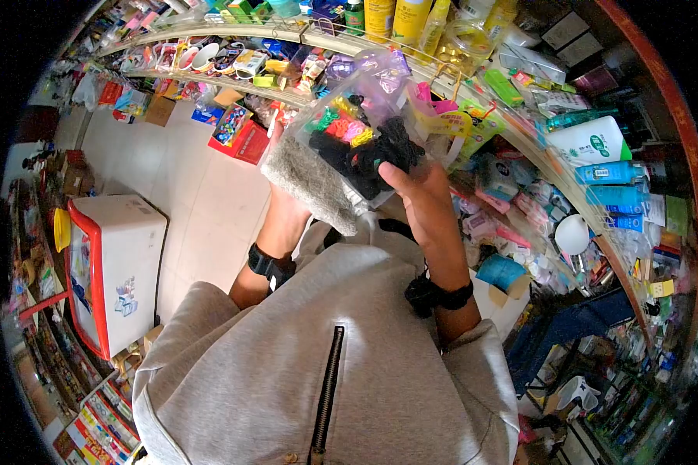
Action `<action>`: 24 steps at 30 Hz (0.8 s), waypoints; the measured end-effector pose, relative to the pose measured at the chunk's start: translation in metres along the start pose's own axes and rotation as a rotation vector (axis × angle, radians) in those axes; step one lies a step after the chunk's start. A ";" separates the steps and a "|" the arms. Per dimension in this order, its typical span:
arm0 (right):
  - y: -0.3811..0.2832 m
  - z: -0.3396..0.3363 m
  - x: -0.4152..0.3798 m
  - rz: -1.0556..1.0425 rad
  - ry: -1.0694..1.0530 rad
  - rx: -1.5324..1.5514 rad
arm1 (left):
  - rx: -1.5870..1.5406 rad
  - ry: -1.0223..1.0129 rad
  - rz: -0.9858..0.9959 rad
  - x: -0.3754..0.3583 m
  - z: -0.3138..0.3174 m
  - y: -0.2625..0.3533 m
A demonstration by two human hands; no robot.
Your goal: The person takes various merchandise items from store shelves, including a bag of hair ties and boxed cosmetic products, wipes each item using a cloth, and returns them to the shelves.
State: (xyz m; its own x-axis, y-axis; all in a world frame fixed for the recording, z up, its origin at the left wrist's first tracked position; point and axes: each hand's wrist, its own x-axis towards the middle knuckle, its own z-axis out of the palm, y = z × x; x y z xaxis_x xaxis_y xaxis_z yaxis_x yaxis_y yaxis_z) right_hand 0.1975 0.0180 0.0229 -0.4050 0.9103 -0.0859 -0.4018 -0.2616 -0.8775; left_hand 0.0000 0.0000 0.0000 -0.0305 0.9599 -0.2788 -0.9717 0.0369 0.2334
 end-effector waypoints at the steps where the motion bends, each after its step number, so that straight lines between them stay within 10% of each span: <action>1: 0.000 0.000 0.000 0.047 0.026 0.098 | -0.053 -0.063 -0.048 -0.002 0.002 0.000; 13: 0.008 -0.025 0.003 0.229 -0.039 0.087 | -0.222 -0.287 -0.153 -0.015 -0.002 0.012; 17: 0.018 -0.010 0.000 0.117 -0.067 0.180 | -0.036 -0.056 -0.048 -0.015 0.005 0.008; 21: 0.004 -0.032 0.005 0.043 0.114 0.187 | -0.249 -0.343 -0.175 -0.006 -0.022 0.014; 24: -0.030 -0.034 0.006 -0.041 0.158 0.066 | 0.215 0.030 0.029 -0.015 -0.003 0.010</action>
State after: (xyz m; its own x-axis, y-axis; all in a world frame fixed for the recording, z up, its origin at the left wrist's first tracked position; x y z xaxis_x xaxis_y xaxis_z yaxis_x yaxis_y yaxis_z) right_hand 0.2351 0.0426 0.0328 -0.2554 0.9583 -0.1280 -0.4708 -0.2389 -0.8493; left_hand -0.0096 -0.0148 0.0041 -0.0678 0.9528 -0.2960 -0.8979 0.0711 0.4344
